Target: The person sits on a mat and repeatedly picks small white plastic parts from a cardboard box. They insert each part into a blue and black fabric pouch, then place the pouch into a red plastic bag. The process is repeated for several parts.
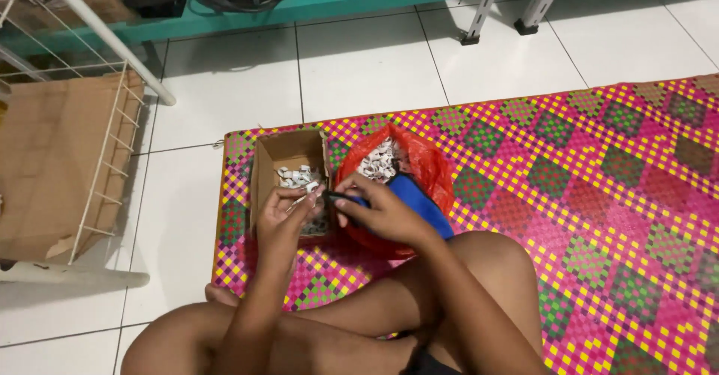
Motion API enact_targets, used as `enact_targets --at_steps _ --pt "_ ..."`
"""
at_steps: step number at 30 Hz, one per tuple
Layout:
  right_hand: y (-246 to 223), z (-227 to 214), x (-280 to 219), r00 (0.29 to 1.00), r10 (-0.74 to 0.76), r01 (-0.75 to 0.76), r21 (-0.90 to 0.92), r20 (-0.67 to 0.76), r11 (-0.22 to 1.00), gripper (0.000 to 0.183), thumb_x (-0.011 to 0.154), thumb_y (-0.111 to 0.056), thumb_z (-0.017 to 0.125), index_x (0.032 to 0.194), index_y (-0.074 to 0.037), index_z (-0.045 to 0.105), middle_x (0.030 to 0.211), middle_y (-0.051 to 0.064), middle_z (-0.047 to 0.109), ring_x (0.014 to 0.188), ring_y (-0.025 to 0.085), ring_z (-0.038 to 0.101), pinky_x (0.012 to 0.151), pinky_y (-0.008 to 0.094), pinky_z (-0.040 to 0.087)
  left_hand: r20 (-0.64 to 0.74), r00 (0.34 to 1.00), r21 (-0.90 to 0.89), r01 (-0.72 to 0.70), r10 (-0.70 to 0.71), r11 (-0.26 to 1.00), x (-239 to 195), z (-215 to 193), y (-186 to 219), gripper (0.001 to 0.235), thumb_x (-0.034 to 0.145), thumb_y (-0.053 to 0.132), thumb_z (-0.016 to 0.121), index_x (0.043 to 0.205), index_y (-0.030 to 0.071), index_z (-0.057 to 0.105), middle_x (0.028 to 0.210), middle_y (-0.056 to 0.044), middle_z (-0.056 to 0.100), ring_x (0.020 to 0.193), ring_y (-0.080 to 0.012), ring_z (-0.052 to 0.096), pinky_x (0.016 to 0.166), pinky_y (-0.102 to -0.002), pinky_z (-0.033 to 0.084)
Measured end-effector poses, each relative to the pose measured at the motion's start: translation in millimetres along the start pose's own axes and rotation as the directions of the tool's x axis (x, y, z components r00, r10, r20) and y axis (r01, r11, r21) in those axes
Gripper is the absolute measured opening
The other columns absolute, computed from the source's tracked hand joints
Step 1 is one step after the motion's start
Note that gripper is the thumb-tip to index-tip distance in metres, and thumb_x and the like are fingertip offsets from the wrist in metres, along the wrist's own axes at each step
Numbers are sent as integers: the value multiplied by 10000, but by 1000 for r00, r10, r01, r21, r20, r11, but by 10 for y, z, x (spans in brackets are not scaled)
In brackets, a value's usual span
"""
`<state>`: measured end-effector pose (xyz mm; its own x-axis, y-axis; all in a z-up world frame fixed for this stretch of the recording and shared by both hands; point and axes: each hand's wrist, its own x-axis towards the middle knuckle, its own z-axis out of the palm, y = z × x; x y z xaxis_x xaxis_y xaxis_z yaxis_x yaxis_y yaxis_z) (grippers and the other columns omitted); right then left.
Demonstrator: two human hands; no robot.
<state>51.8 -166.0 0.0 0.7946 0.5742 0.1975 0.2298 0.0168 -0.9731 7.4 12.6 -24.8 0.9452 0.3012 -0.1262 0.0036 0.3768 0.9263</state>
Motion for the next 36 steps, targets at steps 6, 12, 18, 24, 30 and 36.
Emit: enact_targets --at_steps 6,12,18,24,30,36 --pt "96 325 79 989 -20 15 -36 -143 999 165 959 -99 615 1117 -61 590 738 100 700 722 171 630 758 359 517 40 999 -63 -23 26 998 35 80 93 354 916 148 669 1245 35 603 1096 -195 698 981 -233 700 828 -312 582" --pt "186 263 76 938 -31 28 -14 -344 1000 119 984 -103 577 1098 -75 582 647 84 677 620 157 598 646 296 484 12 1000 -123 2 0 992 248 12 -258 255 930 208 687 1104 28 638 1042 -143 698 934 -213 703 839 -316 590" --pt "146 189 84 941 -19 -15 -99 -339 995 91 933 -102 646 1016 -69 632 627 101 686 581 163 590 607 302 484 82 996 -5 -19 19 1000 74 127 -32 308 933 203 679 1170 7 657 1083 -204 690 956 -267 684 875 -381 577" --pt "48 203 82 934 -31 -30 -164 -355 986 110 908 -112 671 997 -65 625 618 99 698 575 168 619 602 301 490 110 992 105 -67 56 992 93 126 -118 296 915 219 707 1172 74 689 1054 -121 733 964 -137 653 876 -300 564" --pt "62 256 50 929 8 -81 -181 -371 980 168 877 -113 695 996 -55 591 642 111 705 613 204 632 653 334 499 116 989 69 -95 86 993 91 135 -164 327 865 150 755 1165 37 684 1048 -156 726 959 -171 687 882 -330 567" --pt "-48 307 79 927 23 -100 -188 -374 977 209 845 -156 748 988 -87 612 676 88 729 641 188 656 678 317 507 79 992 -12 -98 99 995 107 136 -195 321 891 127 723 1178 -4 661 1029 -144 697 926 -172 688 853 -307 569"
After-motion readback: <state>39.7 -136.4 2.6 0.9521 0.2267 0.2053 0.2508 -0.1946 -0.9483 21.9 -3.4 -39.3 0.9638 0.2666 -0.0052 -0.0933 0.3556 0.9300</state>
